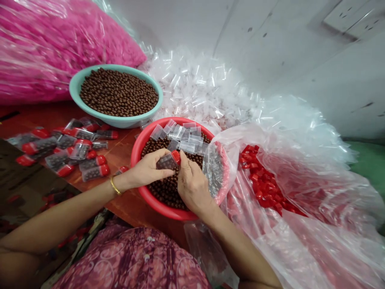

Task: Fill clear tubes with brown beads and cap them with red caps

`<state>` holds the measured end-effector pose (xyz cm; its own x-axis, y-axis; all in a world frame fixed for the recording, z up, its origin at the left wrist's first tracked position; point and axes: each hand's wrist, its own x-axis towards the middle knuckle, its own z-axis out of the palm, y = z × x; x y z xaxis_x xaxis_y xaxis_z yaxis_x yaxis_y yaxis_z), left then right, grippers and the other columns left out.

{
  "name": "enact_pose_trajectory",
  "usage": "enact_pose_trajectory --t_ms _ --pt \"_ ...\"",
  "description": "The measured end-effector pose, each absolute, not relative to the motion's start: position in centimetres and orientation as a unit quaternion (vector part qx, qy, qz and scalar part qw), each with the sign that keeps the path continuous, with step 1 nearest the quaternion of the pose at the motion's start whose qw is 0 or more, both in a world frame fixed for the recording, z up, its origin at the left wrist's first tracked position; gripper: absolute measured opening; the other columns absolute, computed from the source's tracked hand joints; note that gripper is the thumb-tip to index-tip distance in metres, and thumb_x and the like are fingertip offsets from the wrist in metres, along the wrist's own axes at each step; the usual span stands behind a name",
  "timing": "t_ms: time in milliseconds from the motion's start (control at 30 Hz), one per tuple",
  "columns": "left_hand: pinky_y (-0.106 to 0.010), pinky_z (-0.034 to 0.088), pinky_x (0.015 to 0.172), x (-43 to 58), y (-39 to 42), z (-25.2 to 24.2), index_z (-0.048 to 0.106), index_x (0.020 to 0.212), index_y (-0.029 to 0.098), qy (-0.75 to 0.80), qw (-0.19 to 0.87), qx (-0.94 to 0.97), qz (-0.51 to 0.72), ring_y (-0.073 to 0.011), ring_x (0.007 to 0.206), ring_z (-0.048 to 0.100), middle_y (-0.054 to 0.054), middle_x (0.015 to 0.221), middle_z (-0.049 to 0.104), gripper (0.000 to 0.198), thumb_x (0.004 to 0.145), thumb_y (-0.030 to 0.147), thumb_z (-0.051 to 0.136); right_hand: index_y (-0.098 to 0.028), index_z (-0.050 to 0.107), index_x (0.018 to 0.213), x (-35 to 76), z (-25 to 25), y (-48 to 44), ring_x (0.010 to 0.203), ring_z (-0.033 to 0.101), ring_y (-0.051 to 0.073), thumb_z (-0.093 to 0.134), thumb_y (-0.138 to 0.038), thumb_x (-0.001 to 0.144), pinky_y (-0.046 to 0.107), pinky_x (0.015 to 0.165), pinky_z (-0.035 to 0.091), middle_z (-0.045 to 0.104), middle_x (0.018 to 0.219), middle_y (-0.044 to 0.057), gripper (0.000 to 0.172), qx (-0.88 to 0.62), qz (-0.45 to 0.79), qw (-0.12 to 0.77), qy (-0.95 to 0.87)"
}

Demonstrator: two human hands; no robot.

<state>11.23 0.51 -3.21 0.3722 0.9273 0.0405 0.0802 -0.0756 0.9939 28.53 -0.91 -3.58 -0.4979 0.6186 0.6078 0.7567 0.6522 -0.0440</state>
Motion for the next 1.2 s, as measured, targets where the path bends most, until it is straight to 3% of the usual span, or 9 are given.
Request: enact_pose_trajectory --t_ms 167,433,633,800,900,1000,1100,1200 --pt "-0.028 0.042 0.068 11.4 0.4 -2.7 0.053 0.082 0.017 0.480 0.457 0.667 0.341 -0.0151 0.072 0.053 0.002 0.076 0.057 0.020 0.068 0.026 0.065 -0.016 0.023 0.149 28.4 -4.2 -1.1 0.077 0.061 0.020 0.036 -0.010 0.089 0.033 0.071 0.055 0.064 0.090 0.011 0.062 -0.428 -0.128 0.269 -0.853" --pt "-0.022 0.034 0.055 11.5 0.2 -2.6 0.045 0.070 0.018 0.500 0.463 0.641 0.354 -0.0101 0.060 0.044 0.005 0.063 0.047 0.012 0.069 0.022 0.057 -0.014 0.024 0.148 27.8 -3.7 -0.9 0.072 0.060 0.019 0.038 -0.009 0.088 0.031 0.069 0.054 0.065 0.083 0.009 0.062 -0.387 -0.095 0.282 -0.873" --pt "-0.023 0.033 0.054 11.5 0.6 -3.2 0.047 0.068 0.018 0.509 0.442 0.668 0.314 -0.0109 0.059 0.046 0.004 0.063 0.051 0.011 0.065 0.023 0.057 -0.011 0.045 0.137 28.8 -3.7 -1.1 0.062 0.061 0.017 0.041 -0.013 0.087 0.028 0.059 0.052 0.067 0.072 0.007 0.050 -0.386 -0.059 0.267 -0.881" --pt "-0.024 0.032 0.054 11.6 0.3 -2.3 0.052 0.067 0.018 0.473 0.413 0.737 0.251 -0.0121 0.057 0.047 0.003 0.062 0.053 0.013 0.066 0.029 0.058 -0.019 0.068 0.106 29.9 -2.0 -0.7 0.064 0.064 0.016 0.045 -0.029 0.089 0.028 0.062 0.051 0.069 0.074 0.007 0.030 -0.398 0.065 0.313 -0.860" --pt "-0.024 0.028 0.051 11.6 -0.2 -1.5 0.051 0.062 0.018 0.459 0.383 0.774 0.209 -0.0114 0.052 0.044 0.003 0.056 0.050 0.011 0.063 0.027 0.057 -0.020 0.068 0.099 28.9 -1.7 0.1 0.060 0.059 0.015 0.034 -0.045 0.093 0.029 0.061 0.050 0.065 0.071 0.005 0.043 -0.443 0.212 0.394 -0.777" --pt "-0.024 0.026 0.049 11.6 -0.5 -1.0 0.050 0.060 0.018 0.446 0.362 0.800 0.175 -0.0108 0.048 0.041 0.003 0.053 0.047 0.011 0.060 0.025 0.058 -0.020 0.063 0.110 26.9 -1.7 1.1 0.058 0.055 0.013 0.013 -0.057 0.093 0.028 0.057 0.048 0.063 0.081 0.005 0.064 -0.471 0.399 0.435 -0.656" --pt "-0.025 0.029 0.048 11.6 -0.6 -1.0 0.051 0.060 0.018 0.437 0.359 0.809 0.160 -0.0116 0.048 0.042 0.002 0.053 0.049 0.011 0.061 0.026 0.058 -0.021 0.053 0.127 25.2 -1.5 1.6 0.082 0.063 0.016 -0.004 -0.055 0.091 0.031 0.073 0.052 0.064 0.102 0.008 0.076 -0.455 0.511 0.388 -0.618" --pt "-0.026 0.034 0.051 11.6 -0.6 -1.2 0.056 0.066 0.017 0.430 0.335 0.826 0.148 -0.0148 0.052 0.049 -0.001 0.058 0.056 0.010 0.062 0.027 0.059 -0.019 0.038 0.142 24.7 -1.4 1.6 0.109 0.059 0.018 -0.009 -0.051 0.092 0.038 0.095 0.047 0.061 0.119 0.010 0.076 -0.441 0.546 0.327 -0.633"
